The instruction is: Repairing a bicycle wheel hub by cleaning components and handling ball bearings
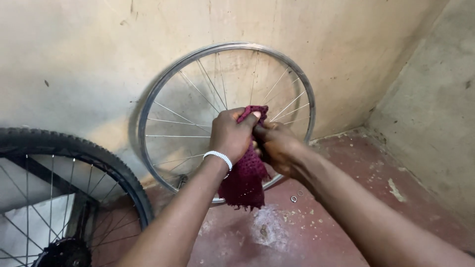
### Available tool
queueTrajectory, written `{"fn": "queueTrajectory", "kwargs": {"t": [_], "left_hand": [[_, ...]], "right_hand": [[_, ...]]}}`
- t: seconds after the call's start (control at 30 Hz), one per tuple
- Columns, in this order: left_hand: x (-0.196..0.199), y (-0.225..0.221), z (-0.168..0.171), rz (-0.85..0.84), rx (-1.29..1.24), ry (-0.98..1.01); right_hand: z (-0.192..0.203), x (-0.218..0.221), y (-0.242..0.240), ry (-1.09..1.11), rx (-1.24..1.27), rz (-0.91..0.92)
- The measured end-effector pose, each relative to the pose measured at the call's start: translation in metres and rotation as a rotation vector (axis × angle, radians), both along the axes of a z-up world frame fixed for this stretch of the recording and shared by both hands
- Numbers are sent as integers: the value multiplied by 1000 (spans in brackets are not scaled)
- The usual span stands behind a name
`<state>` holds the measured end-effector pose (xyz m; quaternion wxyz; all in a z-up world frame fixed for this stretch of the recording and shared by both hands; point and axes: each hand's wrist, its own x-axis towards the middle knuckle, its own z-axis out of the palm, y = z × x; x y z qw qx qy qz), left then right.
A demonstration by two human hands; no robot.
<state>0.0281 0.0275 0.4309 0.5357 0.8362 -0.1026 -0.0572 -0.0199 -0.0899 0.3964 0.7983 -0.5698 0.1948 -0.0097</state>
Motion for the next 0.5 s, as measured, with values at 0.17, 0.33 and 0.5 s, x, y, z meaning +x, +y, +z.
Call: {"fn": "queueTrajectory", "kwargs": {"t": [0.17,0.33,0.5], "left_hand": [[-6,6,4,-16,28,-30],[-11,-2,0,-7,-15,48],[-17,-3,12,18,-25,64]], "right_hand": [[29,-7,5,4,33,91],[4,0,5,-26,-45,54],[15,-18,32,-94,-390,10]]}}
